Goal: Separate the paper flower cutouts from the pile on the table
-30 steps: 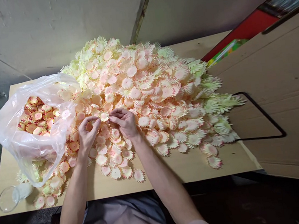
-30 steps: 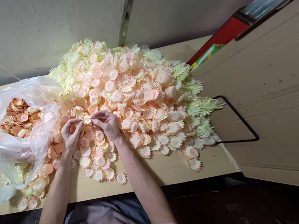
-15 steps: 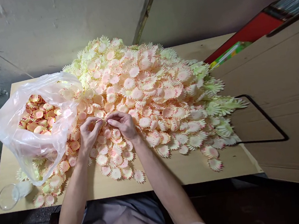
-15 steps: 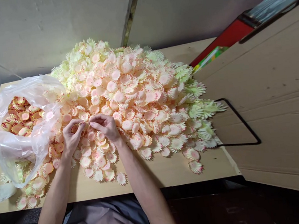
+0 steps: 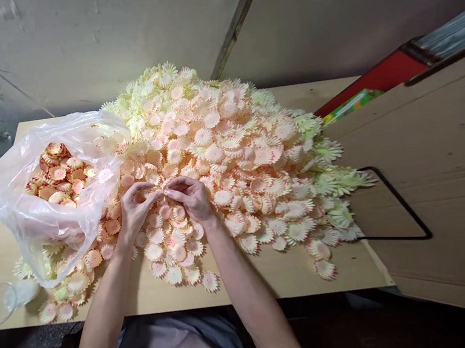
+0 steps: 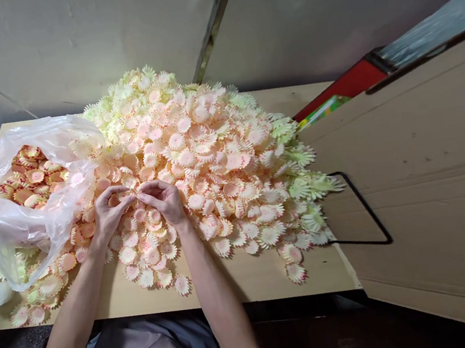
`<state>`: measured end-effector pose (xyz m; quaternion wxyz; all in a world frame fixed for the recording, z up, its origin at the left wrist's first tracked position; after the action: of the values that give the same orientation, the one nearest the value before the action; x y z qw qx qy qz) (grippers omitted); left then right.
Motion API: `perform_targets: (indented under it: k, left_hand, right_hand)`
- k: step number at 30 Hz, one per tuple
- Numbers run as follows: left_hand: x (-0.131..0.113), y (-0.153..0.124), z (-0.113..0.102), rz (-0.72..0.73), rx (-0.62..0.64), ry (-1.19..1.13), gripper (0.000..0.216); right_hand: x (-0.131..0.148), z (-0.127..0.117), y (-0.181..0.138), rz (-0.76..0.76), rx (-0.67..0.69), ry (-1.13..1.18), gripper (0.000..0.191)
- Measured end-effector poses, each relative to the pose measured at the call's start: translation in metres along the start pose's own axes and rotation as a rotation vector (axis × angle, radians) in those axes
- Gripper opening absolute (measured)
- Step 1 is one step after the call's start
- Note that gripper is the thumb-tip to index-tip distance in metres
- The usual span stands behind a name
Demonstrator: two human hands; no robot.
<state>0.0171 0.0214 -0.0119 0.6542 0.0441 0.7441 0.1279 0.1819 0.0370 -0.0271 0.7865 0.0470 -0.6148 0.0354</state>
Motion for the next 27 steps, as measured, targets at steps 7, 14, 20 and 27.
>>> perform_targets:
  k: [7,14,20,27]
  left_hand:
    - [0.0054,0.0,-0.0016,0.031,0.022,-0.025,0.035]
    - [0.0025,-0.0004,-0.0021,0.048,0.008,-0.01,0.033]
    - [0.0058,-0.001,-0.0034,0.057,-0.025,0.007,0.034]
    - [0.0003,-0.0026,-0.0021,0.071,-0.094,0.031,0.037]
  right_hand:
    - [-0.0004,-0.002,0.0009,0.043,0.023,0.003,0.029]
    - [0.0012,-0.0035,-0.0001,0.063,0.029,0.027,0.03]
    - [-0.0007,-0.0032,-0.0023,0.081,0.076,0.113,0.026]
    - [0.0004,-0.0012,-0.0039,0.079,0.085,0.15,0.026]
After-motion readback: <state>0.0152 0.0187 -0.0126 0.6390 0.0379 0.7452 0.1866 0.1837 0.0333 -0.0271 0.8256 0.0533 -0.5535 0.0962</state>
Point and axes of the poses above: each hand's wrist, its own y-axis towards the middle knuckle, its own z-axis out of the palm, x = y × z, the point moved 1 cm from there along y, towards the middle knuckle, and after that the axes turned 5 degrees about -y, right-handed, at the moved point
